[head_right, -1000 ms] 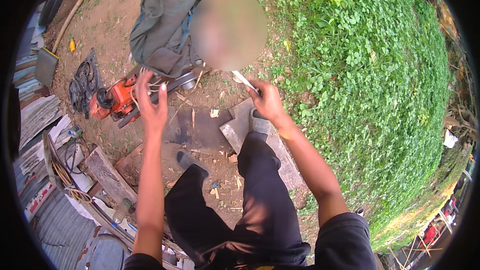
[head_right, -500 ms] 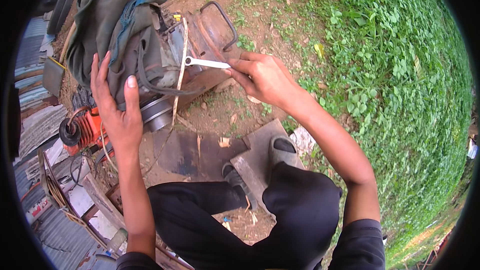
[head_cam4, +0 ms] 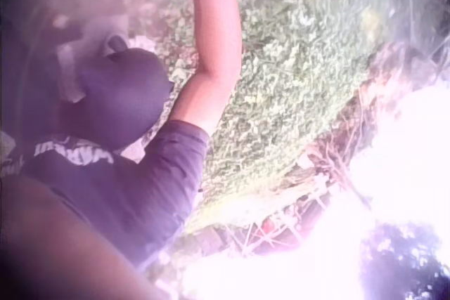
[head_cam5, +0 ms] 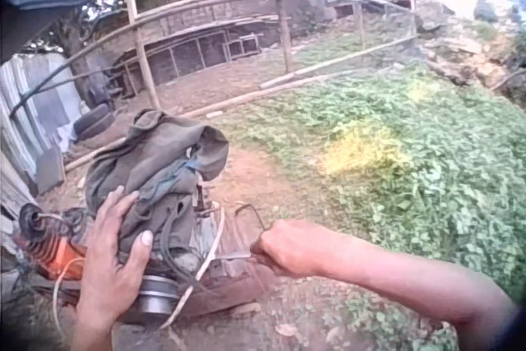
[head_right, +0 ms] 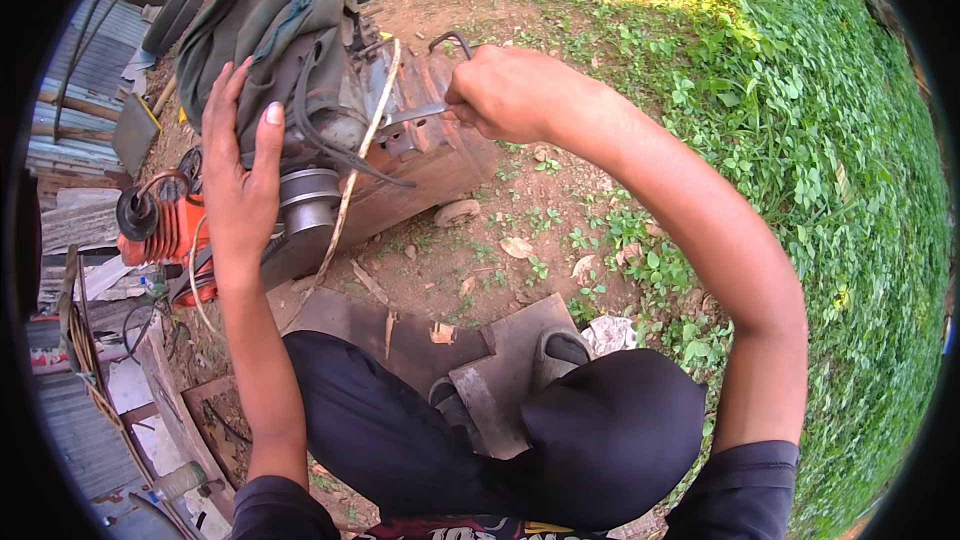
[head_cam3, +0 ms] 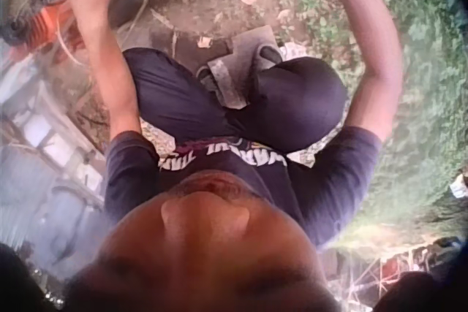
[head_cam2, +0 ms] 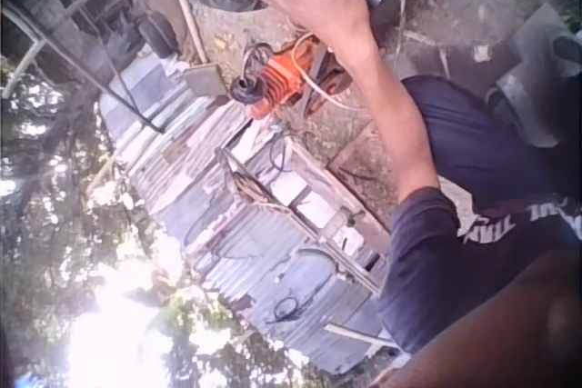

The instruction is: The person uses two wrenches to loosen and tighten bolts on a small motor while sitting on the ground.

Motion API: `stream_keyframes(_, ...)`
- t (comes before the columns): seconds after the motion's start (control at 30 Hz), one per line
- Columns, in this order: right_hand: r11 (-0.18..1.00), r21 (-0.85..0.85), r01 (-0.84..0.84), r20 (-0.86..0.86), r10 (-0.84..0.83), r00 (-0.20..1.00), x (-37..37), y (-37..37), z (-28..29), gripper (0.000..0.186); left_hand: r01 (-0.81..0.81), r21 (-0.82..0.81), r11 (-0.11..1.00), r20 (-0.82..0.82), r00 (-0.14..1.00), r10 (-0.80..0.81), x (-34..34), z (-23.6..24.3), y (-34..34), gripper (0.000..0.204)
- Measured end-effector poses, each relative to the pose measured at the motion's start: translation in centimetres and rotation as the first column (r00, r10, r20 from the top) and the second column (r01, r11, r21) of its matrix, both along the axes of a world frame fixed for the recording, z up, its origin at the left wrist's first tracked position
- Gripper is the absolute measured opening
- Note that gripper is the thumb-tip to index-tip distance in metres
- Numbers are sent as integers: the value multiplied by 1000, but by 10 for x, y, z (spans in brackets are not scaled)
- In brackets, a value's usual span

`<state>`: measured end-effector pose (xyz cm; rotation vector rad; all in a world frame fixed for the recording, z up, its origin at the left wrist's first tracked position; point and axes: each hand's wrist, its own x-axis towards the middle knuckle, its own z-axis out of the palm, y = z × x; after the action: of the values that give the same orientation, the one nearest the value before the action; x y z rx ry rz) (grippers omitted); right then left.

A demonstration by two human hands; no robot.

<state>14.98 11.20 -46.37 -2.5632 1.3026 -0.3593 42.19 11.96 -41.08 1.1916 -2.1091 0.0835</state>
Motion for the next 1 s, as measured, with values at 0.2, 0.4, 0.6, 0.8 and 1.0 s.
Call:
stream_keyframes(0.2,980,7,197,97,-197,976,30,55,-24,19,2,11,1000,-27,1000,-2,-2,-1,0,47)
stream_keyframes(0.4,948,163,273,164,-299,940,58,70,-32,18,-28,54,998,-47,998,31,-6,2,3,44)
stream_keyframes(0.6,942,202,268,288,-318,903,23,49,-26,18,12,-13,1000,-85,996,-13,-3,-1,-5,45)
stream_keyframes(0.8,958,181,222,415,-279,866,27,56,-39,23,-5,-5,1000,-97,995,4,-5,-4,-3,45)
stream_keyframes(1.0,858,452,242,544,-481,688,17,68,-45,21,-9,-30,1000,-92,996,6,-5,-5,-1,44)
